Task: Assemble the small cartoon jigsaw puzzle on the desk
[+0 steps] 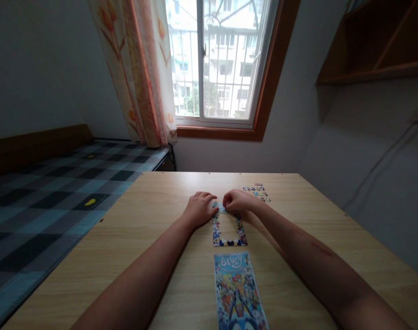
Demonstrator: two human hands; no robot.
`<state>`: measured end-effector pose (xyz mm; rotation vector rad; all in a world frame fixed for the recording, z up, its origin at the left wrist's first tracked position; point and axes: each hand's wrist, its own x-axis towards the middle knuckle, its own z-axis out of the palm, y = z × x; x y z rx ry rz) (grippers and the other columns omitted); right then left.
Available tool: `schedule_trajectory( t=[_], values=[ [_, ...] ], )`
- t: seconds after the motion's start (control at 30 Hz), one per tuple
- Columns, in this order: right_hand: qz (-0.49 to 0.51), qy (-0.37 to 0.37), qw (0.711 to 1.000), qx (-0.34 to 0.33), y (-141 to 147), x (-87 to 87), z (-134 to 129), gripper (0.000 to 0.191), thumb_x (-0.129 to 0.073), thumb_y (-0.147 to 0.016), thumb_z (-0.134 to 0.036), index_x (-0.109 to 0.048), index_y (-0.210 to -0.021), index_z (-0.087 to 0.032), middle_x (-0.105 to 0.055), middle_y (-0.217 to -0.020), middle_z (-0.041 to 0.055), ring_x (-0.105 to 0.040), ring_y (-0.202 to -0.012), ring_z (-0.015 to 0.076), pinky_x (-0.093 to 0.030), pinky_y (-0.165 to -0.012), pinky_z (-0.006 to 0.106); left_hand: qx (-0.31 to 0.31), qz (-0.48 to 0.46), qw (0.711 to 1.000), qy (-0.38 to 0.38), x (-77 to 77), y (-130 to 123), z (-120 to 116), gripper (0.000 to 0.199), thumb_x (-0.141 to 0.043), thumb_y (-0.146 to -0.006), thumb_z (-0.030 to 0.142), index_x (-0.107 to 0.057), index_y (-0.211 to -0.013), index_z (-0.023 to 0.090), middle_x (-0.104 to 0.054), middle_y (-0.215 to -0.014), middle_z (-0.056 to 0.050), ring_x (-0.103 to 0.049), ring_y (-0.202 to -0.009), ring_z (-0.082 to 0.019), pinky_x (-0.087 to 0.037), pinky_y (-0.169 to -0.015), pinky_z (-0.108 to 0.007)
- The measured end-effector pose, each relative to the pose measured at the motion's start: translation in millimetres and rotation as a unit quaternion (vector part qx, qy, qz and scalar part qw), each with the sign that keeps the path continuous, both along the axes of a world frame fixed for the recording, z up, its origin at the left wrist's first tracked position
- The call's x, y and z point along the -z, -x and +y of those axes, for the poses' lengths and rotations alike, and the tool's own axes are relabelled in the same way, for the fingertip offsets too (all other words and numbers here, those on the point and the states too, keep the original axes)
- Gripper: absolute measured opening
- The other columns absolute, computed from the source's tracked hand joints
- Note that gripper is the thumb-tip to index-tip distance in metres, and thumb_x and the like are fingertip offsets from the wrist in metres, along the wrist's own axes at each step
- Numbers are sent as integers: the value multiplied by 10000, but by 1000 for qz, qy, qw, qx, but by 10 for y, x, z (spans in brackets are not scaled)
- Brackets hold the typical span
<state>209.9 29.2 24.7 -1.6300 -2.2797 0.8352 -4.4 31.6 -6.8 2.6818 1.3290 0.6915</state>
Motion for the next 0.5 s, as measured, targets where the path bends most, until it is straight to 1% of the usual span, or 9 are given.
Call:
schedule_trajectory(
  t=[0.2, 0.37, 0.5],
  values=[
    [-34, -17, 999, 3, 13, -45, -48, 233, -694, -713, -229, -816, -907, -188, -758, -799, 18, -630, -696, 142, -397, -584, 220, 7, 3, 1000, -3, -7, 4, 4, 374, -685, -849, 418, -728, -1188, 264, -700, -1246, -59, -576, -1200, -298, -443, -1052, -465],
    [-60, -30, 998, 11, 23, -38, -49, 217, -694, -718, -241, -817, -893, -205, -757, -775, 14, -636, -690, 144, -389, -580, 223, 4, 1, 1000, -2, 0, 2, 5, 371, -687, -848, 420, -731, -1185, 272, -701, -1246, -59, -574, -1205, -294, -443, -1052, -460],
    [-92, -52, 994, 18, 47, -48, -77, 201, -721, -715, -264, -814, -889, -222, -761, -803, 16, -635, -702, 149, -385, -586, 228, 2, 7, 1000, -4, 6, -1, 7, 369, -681, -850, 418, -730, -1187, 277, -700, -1251, -55, -577, -1201, -296, -445, -1048, -468]
  ],
)
